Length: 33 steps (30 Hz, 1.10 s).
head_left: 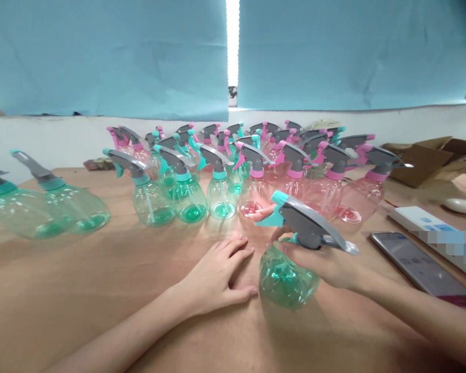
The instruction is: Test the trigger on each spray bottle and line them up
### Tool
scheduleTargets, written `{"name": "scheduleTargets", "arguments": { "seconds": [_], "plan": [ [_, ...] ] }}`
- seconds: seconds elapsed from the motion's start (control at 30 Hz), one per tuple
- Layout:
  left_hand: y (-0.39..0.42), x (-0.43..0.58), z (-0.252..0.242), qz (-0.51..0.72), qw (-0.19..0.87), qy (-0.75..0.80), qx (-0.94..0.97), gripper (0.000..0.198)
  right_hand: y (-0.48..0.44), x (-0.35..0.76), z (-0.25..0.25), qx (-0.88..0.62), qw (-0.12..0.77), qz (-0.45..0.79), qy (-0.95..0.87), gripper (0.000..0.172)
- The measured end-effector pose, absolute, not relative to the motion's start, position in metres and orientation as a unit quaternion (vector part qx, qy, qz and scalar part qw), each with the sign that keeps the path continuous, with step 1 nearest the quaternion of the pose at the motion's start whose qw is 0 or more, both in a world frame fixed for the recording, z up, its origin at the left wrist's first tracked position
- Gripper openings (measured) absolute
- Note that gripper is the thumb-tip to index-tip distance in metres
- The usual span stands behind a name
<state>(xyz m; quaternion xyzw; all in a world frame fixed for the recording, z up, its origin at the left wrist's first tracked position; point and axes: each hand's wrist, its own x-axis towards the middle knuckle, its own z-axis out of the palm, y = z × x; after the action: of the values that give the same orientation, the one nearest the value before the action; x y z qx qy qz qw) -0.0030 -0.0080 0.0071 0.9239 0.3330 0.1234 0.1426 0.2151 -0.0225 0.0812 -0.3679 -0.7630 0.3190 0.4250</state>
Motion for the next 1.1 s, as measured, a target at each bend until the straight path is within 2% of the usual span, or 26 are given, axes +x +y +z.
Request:
{"name": "scheduleTargets", "arguments": {
  "seconds": [0.23,0.5,0.8,1.0,1.1],
  "plan": [
    [-0.0088,-0.0035,0.0091,0.118,0.141,0.338,0.923,0.064,-0.0219,0.2148,0.0790,-0.395,0.415,0.311,-0.758,0.027],
    [-0.0087,-0.0026,0.0083,0.118,0.141,0.338,0.923,0.066,-0.0221,0.2150,0.0769,-0.378,0.423,0.330,-0.754,0.042],
    [-0.0084,-0.0018,0.0103,0.102,0.135,0.340,0.925,0.068,-0.0211,0.2157,0.0752,-0.353,0.433,0.341,-0.756,0.036],
    [-0.0082,-0.0011,0.0108,0.104,0.133,0.336,0.927,0.068,-0.0201,0.2177,0.0738,-0.332,0.420,0.428,-0.728,0.041],
    [-0.0080,-0.0008,0.0121,0.100,0.131,0.336,0.927,0.067,-0.0215,0.2168,0.0776,-0.337,0.429,0.418,-0.726,0.030]
  ]
}}
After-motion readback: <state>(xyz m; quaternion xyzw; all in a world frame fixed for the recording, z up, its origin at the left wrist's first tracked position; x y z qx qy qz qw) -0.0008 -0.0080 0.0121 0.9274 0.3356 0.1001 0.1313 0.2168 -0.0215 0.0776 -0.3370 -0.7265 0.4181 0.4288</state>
